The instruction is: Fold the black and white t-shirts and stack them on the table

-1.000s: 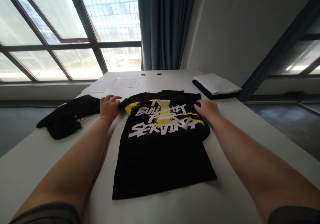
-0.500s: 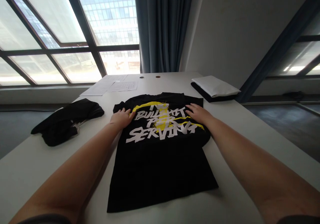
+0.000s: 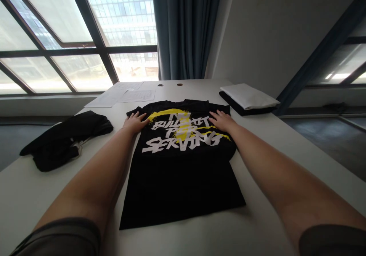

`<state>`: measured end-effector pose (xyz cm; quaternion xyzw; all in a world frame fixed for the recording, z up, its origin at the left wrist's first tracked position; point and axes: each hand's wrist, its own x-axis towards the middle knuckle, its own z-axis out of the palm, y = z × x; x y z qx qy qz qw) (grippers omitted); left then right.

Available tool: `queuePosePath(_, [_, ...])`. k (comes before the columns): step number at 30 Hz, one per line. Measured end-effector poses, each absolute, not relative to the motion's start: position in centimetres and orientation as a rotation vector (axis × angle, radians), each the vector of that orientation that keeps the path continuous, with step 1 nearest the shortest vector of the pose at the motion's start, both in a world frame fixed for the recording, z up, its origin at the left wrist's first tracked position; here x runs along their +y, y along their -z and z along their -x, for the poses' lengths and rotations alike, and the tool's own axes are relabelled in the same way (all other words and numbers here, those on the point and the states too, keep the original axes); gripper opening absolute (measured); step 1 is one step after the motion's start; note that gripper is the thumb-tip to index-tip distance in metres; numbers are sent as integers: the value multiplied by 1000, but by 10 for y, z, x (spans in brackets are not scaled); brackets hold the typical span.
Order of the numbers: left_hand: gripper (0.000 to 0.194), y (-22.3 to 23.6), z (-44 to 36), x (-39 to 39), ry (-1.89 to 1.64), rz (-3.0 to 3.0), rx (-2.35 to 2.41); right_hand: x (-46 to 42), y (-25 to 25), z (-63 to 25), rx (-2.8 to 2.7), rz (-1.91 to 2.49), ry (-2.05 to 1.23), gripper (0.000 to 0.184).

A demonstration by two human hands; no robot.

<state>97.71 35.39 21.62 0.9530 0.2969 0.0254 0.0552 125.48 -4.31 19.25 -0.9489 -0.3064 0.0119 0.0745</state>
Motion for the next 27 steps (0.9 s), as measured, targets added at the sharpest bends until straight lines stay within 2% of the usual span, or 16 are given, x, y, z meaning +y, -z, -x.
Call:
queuePosePath(3, [83,-219,-980,356,-155,-2883,951,-37,-197,-1260,-907,2827,-46,67])
queuePosePath(6, [76,-222,-974,351,-365,-2922,941,-37,-200,-1259,-917,2728,60,62])
queuePosePath(10, [58,-225,-955,325,-606,-2947,702,-49,-209,-1236,-1014,2509,347,48])
queuePosePath(14, [45,-231,-914,280,-643,-2907,334,-78,-228,-1173,-1189,2278,523,36])
queuePosePath(17, [40,-239,-863,242,-498,-2903,-30,-114,-239,-1112,-1348,2193,456,31])
queuePosePath(20, [34,-246,-806,211,-232,-2889,-269,-152,-243,-1057,-1535,2190,153,27])
queuePosePath(22, [37,-249,-776,198,-99,-2877,-359,-171,-242,-1031,-1646,2205,-24,27])
queuePosePath(25, [38,-250,-753,186,-96,-2895,-373,-179,-240,-1007,-1685,2281,-42,37])
queuePosePath(27, [21,-250,-751,181,-122,-2930,-362,-175,-240,-1000,-1714,2329,26,26])
